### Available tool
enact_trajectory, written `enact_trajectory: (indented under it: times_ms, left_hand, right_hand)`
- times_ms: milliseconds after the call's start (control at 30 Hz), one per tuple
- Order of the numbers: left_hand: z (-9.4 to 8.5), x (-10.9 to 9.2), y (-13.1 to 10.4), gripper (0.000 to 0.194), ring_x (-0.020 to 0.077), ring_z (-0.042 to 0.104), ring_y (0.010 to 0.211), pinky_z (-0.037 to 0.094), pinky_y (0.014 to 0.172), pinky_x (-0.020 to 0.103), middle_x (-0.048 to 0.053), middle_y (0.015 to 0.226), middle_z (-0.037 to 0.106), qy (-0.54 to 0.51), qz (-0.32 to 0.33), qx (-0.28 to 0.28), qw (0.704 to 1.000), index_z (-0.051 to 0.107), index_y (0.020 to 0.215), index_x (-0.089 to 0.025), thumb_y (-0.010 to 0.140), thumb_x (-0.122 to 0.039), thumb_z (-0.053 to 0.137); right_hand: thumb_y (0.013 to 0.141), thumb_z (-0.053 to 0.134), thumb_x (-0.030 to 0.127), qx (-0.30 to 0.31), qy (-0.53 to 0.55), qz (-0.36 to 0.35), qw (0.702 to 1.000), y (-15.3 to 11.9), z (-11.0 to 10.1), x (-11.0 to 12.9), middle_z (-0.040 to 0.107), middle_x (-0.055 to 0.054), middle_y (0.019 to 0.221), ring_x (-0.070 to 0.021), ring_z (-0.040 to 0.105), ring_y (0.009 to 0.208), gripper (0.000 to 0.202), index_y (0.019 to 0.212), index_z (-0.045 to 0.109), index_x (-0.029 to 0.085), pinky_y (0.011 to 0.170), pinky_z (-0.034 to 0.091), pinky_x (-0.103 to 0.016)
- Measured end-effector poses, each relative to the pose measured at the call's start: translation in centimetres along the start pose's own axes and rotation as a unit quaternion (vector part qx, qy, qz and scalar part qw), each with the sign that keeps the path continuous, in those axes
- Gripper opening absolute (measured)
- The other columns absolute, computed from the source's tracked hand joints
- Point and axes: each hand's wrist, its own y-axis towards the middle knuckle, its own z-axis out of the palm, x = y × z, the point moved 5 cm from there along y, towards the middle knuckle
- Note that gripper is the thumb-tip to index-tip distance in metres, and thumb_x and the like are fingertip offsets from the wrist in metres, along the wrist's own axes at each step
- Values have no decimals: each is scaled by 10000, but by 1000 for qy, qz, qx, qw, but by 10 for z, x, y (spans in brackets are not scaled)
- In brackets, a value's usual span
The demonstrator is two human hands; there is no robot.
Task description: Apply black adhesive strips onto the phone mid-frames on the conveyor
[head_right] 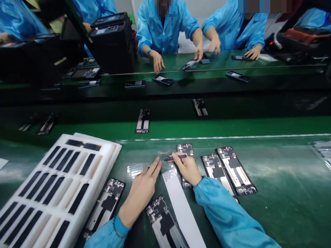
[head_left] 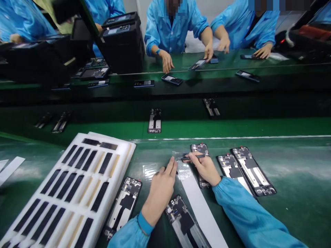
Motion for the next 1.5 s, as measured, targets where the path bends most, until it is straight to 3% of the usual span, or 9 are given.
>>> enact_trajectory:
  times_ms: [200,333,400,467,533,600,700,1000,1500]
  left_hand:
    - [2,1,0,793,245,683,987,609,664,334,91,1588,388,-13,2,-1,1000,433,1495,-155,743,94,400]
    - [-5,9,-4,607,235,672,1069,576,855,360,98,1433,586,-192,-79,-82,975,560,1386,-198,853,38,391]
    - [-12,17,-12,410,218,672,1052,549,891,349,103,1215,709,-367,-158,-144,906,612,1296,-198,964,-101,392]
    - [-18,18,-22,306,174,671,827,548,686,273,83,1024,733,-558,-214,-155,787,598,1248,-193,1002,-266,431]
    - [-23,9,-33,286,99,513,562,388,436,183,44,937,696,-724,-227,-102,644,560,1212,-198,971,-343,509]
    - [-32,-5,-45,282,60,350,491,241,375,150,23,904,654,-828,-208,-42,519,545,1170,-200,928,-339,584]
    - [-49,-21,-61,280,41,292,481,217,372,142,19,841,628,-883,-167,1,439,555,1148,-181,915,-316,632]
    - [-69,-44,-81,238,1,356,406,281,352,132,31,813,624,-901,-84,32,424,604,1158,-146,975,-295,580]
    - [-66,-51,-98,293,54,446,472,347,381,168,65,877,647,-884,-99,30,456,614,1185,-156,997,-353,506]
  right_hand:
    - [1004,477,523,1,-19,-11,1000,-1,2,-2,786,-88,1040,-253,745,989,420,1003,760,212,909,550,-355]
    - [985,477,573,-11,-5,-10,1000,2,3,1,788,-105,1026,-260,754,956,478,1010,768,194,916,558,-378]
    - [960,483,620,-23,18,-11,1000,-1,0,12,772,-127,1094,-268,753,955,533,935,786,182,886,576,-375]
    - [953,492,626,-38,42,-14,998,-11,-6,30,741,-136,1188,-274,740,993,546,889,798,178,867,586,-367]
    - [969,509,573,-42,59,-20,997,-29,-12,51,742,-125,1190,-265,734,1005,485,972,802,186,886,583,-363]
    - [985,530,503,-39,76,-34,996,-51,-18,71,774,-102,1102,-239,749,940,406,1127,768,207,893,585,-353]
    - [994,543,443,-43,94,-65,993,-79,-23,92,796,-61,953,-205,760,843,339,1180,743,241,830,605,-300]
    - [995,537,433,-32,70,-97,992,-97,-18,104,799,-60,891,-210,764,817,332,1166,745,238,772,622,-285]
    - [1016,509,382,-20,1,-209,978,-114,-26,117,803,-61,973,-218,766,916,305,1175,743,268,863,618,-327]
